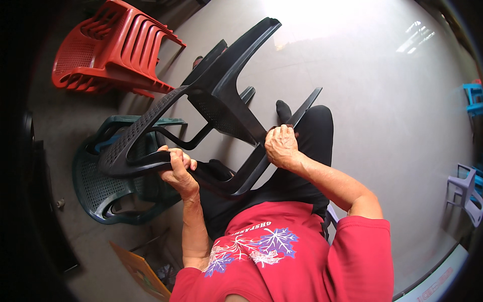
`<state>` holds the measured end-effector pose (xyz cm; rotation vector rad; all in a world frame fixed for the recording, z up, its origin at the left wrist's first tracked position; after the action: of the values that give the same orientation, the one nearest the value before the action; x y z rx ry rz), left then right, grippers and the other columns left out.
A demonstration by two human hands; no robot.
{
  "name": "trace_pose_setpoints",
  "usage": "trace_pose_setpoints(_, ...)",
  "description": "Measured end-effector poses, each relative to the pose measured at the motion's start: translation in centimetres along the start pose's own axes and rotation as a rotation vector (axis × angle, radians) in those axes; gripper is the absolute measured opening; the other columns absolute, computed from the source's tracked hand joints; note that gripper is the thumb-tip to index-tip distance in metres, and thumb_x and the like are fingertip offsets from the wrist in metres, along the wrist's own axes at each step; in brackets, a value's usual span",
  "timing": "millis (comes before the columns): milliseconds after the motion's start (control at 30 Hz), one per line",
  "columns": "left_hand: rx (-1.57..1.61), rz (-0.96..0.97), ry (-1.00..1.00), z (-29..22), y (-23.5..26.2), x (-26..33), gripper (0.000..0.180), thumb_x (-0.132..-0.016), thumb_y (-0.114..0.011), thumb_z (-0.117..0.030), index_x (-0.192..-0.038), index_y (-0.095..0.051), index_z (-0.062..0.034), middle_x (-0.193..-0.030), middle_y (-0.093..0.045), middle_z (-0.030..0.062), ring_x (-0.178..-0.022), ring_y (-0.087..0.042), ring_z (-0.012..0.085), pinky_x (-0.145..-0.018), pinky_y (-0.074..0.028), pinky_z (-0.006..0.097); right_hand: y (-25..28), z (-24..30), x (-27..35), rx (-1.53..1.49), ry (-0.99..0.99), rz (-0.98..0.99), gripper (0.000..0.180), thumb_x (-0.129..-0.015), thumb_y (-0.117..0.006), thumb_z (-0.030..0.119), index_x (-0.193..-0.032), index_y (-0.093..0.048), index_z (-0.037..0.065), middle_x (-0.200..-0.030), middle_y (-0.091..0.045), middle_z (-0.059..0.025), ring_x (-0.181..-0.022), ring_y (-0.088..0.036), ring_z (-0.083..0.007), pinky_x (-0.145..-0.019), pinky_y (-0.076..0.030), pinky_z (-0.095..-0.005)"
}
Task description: The person wipes a black plastic chair with a cloth, cleaning the seat, backrest, and legs. They then move to a green plastic chair and wipe it in the same manner.
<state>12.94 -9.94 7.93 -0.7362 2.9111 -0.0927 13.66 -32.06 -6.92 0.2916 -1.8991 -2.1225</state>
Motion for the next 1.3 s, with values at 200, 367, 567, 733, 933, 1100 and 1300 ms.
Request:
trace_pose_setpoints(200,0.08,0.012,0.025,0.7,1.0,1.2,0.027,-0.089,-0.052,-0.006,-0.113,-0.039,-0.0036,-0.079,-0.047,0.0033,-0.055,-0.043,0.0068,-0.045,-0.04,0.023,2.3,7.5,3.3,0.019,0.236,0.115,0.02,-0.074,-0.059,0.015,-0.08,-0.065,-0.003,-0.084,-0.062,-0.0162,-0.083,-0.053,-0.0271,-0.067,-0.043,-0.0417)
trace_pose_setpoints(367,0.108,-0.023,0.041,1.0,1.5,1.9,0.026,-0.089,-0.053,-0.006,-0.112,-0.04,-0.0057,-0.076,-0.047,0.0015,-0.054,-0.041,0.0057,-0.045,-0.039,0.023,5.0,12.7,5.2,-0.295,0.384,0.228,0.023,-0.071,-0.062,0.017,-0.082,-0.064,-0.003,-0.076,-0.059,-0.0161,-0.078,-0.055,-0.0288,-0.062,-0.048,-0.0375)
trace_pose_setpoints(567,0.402,0.104,0.042,2.1,1.7,1.8,0.046,-0.092,-0.051,-0.05,-0.109,-0.043,-0.0082,-0.084,-0.05,0.0059,-0.072,-0.05,0.0148,-0.067,-0.045,0.029,8.9,11.7,1.8,-1.079,0.319,0.192,0.022,-0.085,-0.057,0.017,-0.101,-0.064,0.004,-0.091,-0.058,-0.0158,-0.09,-0.053,-0.0333,-0.082,-0.045,-0.0413)
trace_pose_setpoints(733,0.434,0.062,0.056,1.8,1.5,2.9,0.072,-0.088,-0.034,-0.069,-0.119,-0.039,-0.0047,-0.119,-0.052,0.0115,-0.112,-0.048,0.0198,-0.107,-0.026,0.036,14.5,12.6,-3.9,-1.394,0.371,-0.361,0.025,-0.086,-0.056,0.007,-0.11,-0.057,0.004,-0.108,-0.05,-0.0134,-0.101,-0.048,-0.0292,-0.089,-0.041,-0.0377)
trace_pose_setpoints(933,0.164,0.091,-0.068,1.1,0.4,2.9,0.042,-0.096,-0.049,-0.038,-0.124,-0.035,-0.0096,-0.126,-0.051,0.0185,-0.115,-0.052,0.0297,-0.095,-0.044,0.042,11.3,11.8,-0.6,-1.386,0.479,-0.243,0.037,-0.087,-0.056,0.009,-0.122,-0.05,0.003,-0.113,-0.046,-0.0162,-0.105,-0.044,-0.0315,-0.092,-0.038,-0.0393)
trace_pose_setpoints(1100,0.111,-0.044,0.063,1.0,0.2,2.7,0.027,-0.092,-0.056,-0.012,-0.11,-0.037,-0.0056,-0.078,-0.054,0.0059,-0.062,-0.054,0.0138,-0.056,-0.047,0.025,6.5,8.9,4.7,-1.18,0.497,0.041,0.041,-0.082,-0.063,0.005,-0.121,-0.051,0.002,-0.111,-0.047,-0.016,-0.1,-0.048,-0.0314,-0.089,-0.041,-0.0398)
trace_pose_setpoints(1300,0.059,-0.084,0.063,1.1,-0.3,2.5,0.011,-0.091,-0.052,-0.012,-0.091,-0.042,-0.0074,-0.067,-0.039,-0.0018,-0.054,-0.037,0.0064,-0.049,-0.037,0.023,11.6,2.3,-2.2,-0.958,0.168,-0.574,0.044,-0.071,-0.067,-0.001,-0.112,-0.054,0.002,-0.11,-0.047,-0.015,-0.101,-0.048,-0.0325,-0.087,-0.042,-0.0391)
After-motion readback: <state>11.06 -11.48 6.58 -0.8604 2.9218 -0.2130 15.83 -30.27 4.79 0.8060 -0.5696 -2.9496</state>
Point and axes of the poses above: each hand's wrist, its own x-axis away from the middle knuckle, its own y-axis out of the back of the hand, z = x × y, the point moved 7 cm from there along -x, towards the middle knuckle
